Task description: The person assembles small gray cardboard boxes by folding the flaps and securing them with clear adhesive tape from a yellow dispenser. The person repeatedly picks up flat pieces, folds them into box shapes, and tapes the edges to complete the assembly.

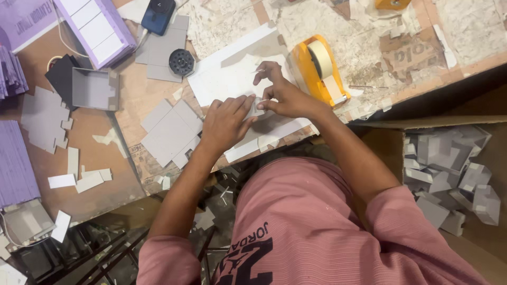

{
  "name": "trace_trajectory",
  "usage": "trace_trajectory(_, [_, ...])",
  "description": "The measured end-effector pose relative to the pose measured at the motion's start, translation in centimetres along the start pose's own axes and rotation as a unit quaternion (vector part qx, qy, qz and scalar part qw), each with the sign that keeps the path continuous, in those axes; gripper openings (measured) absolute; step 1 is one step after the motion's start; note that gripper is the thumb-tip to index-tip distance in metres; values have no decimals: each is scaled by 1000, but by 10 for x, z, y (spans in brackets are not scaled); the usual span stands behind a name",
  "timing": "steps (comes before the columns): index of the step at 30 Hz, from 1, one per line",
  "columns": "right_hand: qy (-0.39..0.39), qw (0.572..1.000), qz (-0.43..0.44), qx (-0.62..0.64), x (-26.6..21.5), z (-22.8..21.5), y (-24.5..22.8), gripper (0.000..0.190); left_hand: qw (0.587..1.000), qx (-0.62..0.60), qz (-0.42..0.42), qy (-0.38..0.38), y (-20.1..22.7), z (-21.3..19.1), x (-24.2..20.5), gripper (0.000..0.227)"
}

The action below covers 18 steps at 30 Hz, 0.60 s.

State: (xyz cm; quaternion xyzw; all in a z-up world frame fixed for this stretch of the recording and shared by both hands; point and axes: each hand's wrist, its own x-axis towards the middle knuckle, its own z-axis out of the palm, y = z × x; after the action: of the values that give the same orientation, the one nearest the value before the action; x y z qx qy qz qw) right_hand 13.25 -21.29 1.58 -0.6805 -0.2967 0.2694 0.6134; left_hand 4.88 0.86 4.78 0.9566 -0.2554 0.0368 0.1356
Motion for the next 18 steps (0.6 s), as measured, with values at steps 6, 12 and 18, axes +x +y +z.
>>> trace_trajectory(6, [28, 994, 103, 30, 13, 7, 19, 84, 1000, -12, -9, -1, -4, 4, 2, 59])
trace_trajectory(12, [44, 926, 117, 356, 6, 26, 77, 80, 999, -35, -15, -8, -6, 6, 1, 60])
trace_trajectory(18, [164, 946, 113, 256, -9, 39, 109, 63, 998, -56, -24, -4, 1, -4, 8, 54])
